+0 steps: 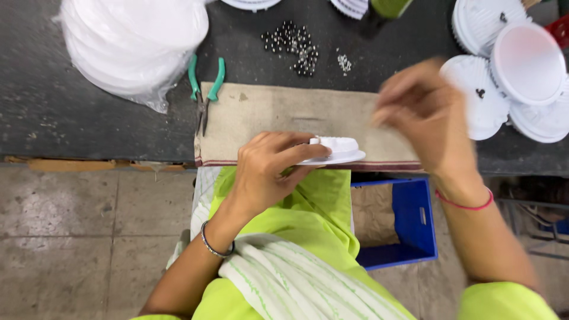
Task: The person assembles white round light fixture housings at a workbench. They pick small screws from the bench, position a plastic base and cover, and use a green electric screwdriver to drive screws and fasten the parts together, stacking finished units aside.
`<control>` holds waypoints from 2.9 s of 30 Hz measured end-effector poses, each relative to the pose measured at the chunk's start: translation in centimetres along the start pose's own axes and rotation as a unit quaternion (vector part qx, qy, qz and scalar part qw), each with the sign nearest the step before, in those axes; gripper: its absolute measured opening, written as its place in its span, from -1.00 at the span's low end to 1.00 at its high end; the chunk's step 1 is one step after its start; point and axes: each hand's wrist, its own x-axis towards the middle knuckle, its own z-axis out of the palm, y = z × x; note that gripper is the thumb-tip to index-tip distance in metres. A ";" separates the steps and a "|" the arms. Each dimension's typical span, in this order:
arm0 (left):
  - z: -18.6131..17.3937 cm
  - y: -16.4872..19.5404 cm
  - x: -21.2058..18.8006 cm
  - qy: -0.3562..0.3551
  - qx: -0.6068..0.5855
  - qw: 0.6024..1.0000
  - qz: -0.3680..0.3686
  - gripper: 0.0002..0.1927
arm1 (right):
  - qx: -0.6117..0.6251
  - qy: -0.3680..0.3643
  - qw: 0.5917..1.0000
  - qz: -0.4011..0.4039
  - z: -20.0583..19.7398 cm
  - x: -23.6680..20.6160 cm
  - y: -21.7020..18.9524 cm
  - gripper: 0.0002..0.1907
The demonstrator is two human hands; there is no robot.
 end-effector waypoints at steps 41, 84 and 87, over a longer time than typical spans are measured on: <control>-0.2 -0.2 0.8 0.026 -0.007 0.999 -0.035 -0.63 | 0.212 -0.003 0.963 -0.165 3.6 -0.8 -4.8 -0.58; -0.1 -4.1 -3.5 0.273 -0.402 0.840 -0.241 -0.52 | 0.308 0.083 0.944 -0.084 7.8 -4.8 12.6 -0.35; 1.9 -4.0 -3.8 0.303 -0.530 0.741 -0.279 -0.43 | 0.275 0.162 0.936 0.150 11.9 -6.9 14.3 -0.53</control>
